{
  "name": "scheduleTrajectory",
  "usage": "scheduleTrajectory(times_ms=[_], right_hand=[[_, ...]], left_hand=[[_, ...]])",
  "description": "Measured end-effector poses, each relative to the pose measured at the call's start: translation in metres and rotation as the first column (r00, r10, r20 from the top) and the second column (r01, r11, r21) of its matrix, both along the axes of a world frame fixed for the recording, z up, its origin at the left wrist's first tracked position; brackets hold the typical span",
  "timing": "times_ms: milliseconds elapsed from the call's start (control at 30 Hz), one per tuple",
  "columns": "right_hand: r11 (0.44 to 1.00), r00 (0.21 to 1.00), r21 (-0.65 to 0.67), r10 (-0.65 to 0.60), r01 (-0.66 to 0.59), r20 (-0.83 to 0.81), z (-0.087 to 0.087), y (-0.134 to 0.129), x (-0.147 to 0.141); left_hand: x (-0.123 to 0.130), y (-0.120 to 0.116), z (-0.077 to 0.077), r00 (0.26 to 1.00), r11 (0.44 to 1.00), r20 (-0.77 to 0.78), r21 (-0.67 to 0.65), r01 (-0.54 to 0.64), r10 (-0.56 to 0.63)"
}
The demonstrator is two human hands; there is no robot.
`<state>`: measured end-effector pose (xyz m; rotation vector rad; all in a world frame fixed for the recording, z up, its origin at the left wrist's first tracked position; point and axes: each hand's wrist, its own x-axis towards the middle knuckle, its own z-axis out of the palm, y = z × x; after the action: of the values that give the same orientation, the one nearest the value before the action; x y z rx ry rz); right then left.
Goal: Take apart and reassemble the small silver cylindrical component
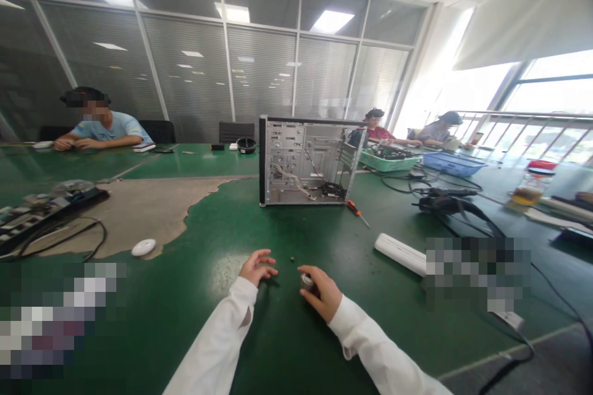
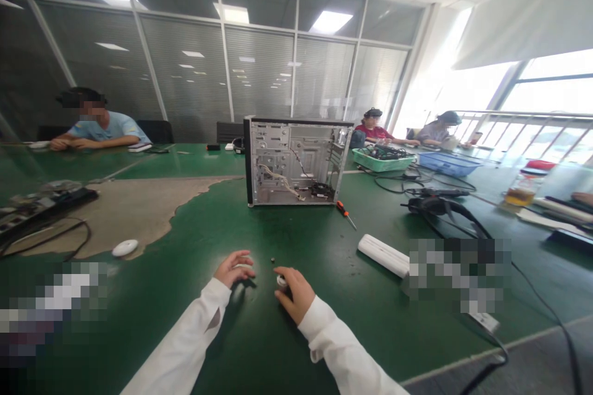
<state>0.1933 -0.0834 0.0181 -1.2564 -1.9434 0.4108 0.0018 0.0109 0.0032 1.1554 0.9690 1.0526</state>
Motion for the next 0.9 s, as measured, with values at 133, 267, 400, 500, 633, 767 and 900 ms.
scheduleTrajectory(times_ms=[133,267,400,500,633,767,900], right_hand=[[0.965,0.964,0.053,-0.260,0.257,0.058,-0.016,-0.047,0.062],[0.739,0.734,0.203,-0.670,0.643,0.115,-0.040,-0.092,0.144],[0.407,0.382,0.204,-0.911,0.890,0.153,-0.054,-0.121,0.220],[0.278,0.244,0.199,-0.953,0.940,0.179,-0.056,-0.125,0.251],[0.219,0.199,0.241,-0.974,0.945,0.104,-0.047,-0.122,0.250],[0.195,0.234,0.391,-0.971,0.900,-0.053,-0.028,-0.114,0.214],[0.541,0.604,0.383,-0.795,0.749,-0.057,-0.008,-0.089,0.141]], left_hand=[[-0.003,0.006,-0.001,0.999,0.998,0.042,-0.062,-0.031,0.034],[-0.002,0.010,-0.004,0.996,0.996,0.078,-0.075,-0.041,0.046],[-0.002,0.012,-0.004,0.996,0.996,0.073,-0.073,-0.046,0.051],[-0.002,0.013,-0.004,0.995,0.997,0.081,-0.068,-0.044,0.050],[-0.003,0.014,-0.004,0.994,0.996,0.091,-0.072,-0.051,0.057],[-0.003,0.013,-0.003,0.992,0.996,0.106,-0.074,-0.054,0.062],[-0.002,0.011,0.000,0.994,0.995,0.092,-0.079,-0.060,0.067]])
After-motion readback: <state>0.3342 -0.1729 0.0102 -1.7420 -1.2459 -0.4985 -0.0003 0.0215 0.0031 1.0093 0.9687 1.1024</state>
